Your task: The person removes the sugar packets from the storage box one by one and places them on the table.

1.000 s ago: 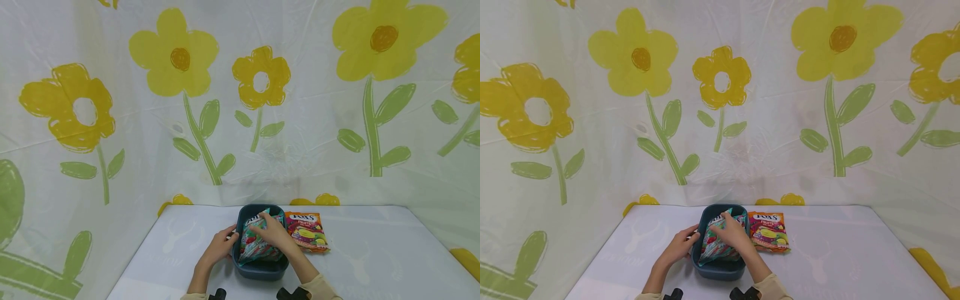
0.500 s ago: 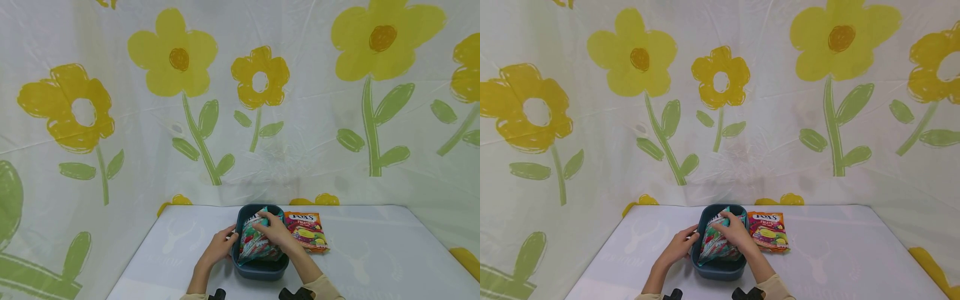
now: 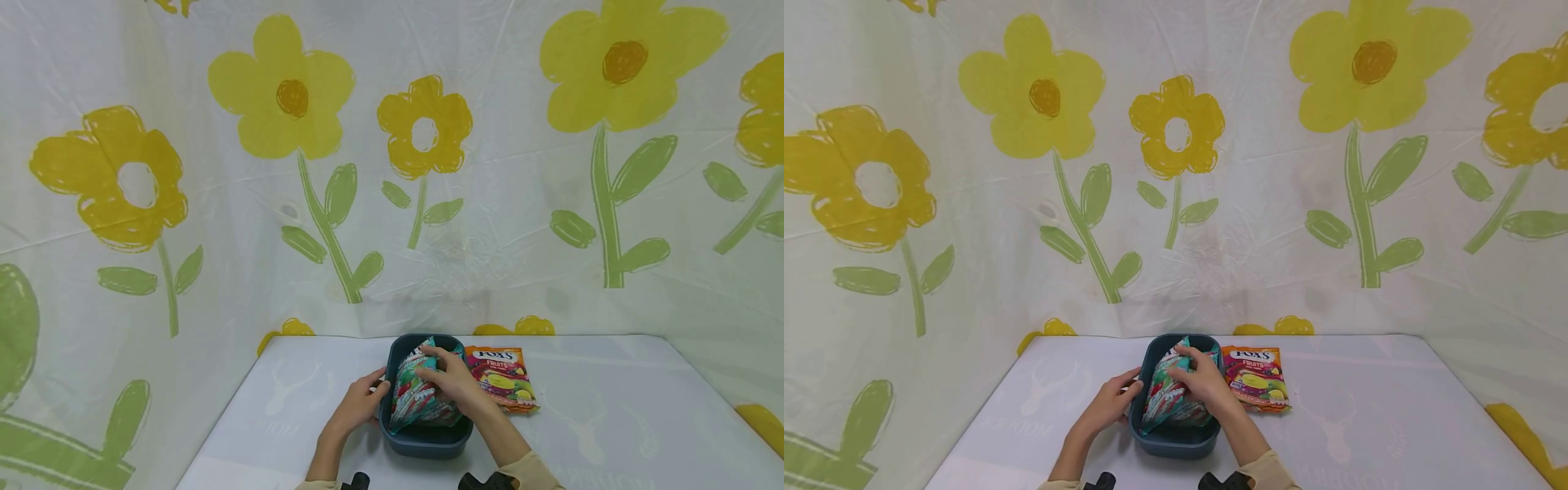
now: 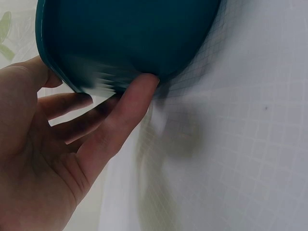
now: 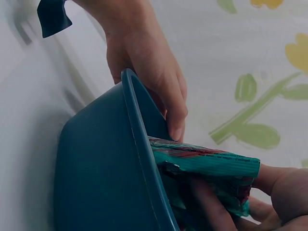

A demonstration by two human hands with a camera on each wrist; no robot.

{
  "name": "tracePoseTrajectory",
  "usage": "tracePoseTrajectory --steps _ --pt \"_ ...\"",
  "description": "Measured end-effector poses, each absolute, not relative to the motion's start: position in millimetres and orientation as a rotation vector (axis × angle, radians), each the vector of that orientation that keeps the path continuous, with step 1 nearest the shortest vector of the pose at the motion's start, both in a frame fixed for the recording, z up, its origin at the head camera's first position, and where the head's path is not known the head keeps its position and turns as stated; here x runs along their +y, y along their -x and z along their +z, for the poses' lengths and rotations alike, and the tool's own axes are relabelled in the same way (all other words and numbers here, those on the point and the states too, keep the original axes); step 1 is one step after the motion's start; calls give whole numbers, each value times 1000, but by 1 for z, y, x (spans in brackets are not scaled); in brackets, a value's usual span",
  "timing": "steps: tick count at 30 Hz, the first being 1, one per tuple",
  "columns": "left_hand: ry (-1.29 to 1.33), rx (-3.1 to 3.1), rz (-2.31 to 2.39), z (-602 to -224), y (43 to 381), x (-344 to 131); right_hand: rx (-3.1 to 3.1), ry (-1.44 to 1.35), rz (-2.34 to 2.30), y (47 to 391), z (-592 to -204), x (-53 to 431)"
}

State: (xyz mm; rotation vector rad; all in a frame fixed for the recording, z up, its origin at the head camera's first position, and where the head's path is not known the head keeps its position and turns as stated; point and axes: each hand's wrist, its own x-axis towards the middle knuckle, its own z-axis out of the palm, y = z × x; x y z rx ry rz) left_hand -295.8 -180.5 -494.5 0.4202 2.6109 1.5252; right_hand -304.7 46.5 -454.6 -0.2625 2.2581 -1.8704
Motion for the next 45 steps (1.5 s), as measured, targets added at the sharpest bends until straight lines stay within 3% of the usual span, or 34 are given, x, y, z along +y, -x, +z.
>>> tracePoseTrajectory --steps 45 --pt "-389 2599 1536 -495 295 -180 1985 212 -1998 302 -457 65"
